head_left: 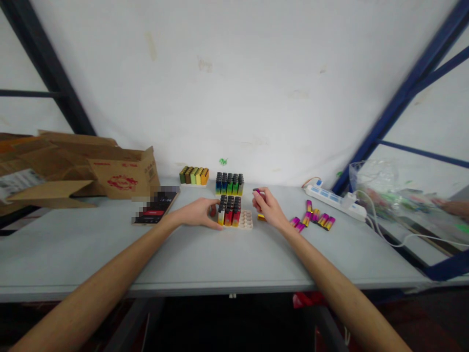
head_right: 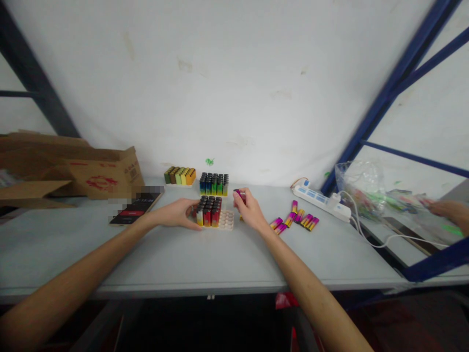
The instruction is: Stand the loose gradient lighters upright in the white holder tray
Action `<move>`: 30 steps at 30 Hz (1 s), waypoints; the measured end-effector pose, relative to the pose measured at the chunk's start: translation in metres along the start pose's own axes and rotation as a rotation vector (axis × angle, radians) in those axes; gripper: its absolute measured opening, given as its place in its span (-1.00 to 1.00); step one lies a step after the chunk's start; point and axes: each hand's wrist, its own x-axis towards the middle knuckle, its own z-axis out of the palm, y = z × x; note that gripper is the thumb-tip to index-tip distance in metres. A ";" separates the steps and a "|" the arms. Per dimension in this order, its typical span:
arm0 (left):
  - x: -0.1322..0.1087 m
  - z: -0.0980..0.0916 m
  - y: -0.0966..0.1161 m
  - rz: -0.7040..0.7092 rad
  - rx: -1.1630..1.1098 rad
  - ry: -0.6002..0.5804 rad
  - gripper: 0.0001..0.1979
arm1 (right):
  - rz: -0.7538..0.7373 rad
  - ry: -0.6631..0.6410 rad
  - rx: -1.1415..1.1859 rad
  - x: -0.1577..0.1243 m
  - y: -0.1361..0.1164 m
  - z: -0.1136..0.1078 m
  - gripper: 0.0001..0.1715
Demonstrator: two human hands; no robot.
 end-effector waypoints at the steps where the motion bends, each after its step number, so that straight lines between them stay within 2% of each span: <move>1: 0.000 0.000 0.000 0.005 -0.001 -0.002 -0.29 | -0.022 -0.015 0.011 0.000 0.001 0.000 -0.51; 9: 0.000 -0.001 0.001 0.004 -0.016 -0.014 -0.31 | -0.058 -0.018 0.039 0.000 0.001 0.005 -0.48; 16: 0.000 -0.002 -0.002 0.016 -0.014 -0.019 -0.32 | -0.103 -0.009 -0.074 0.000 0.001 0.004 -0.62; 19: -0.001 -0.002 -0.001 0.015 -0.028 -0.028 -0.33 | -0.107 -0.075 -0.135 -0.001 0.001 0.003 -0.64; 25: -0.001 -0.002 0.000 0.024 -0.041 -0.022 -0.31 | -0.205 -0.216 -0.336 -0.002 -0.002 0.003 -0.77; 30: 0.000 0.000 -0.004 0.035 -0.040 0.003 -0.29 | -0.226 -0.282 -0.390 0.000 -0.009 -0.008 -0.71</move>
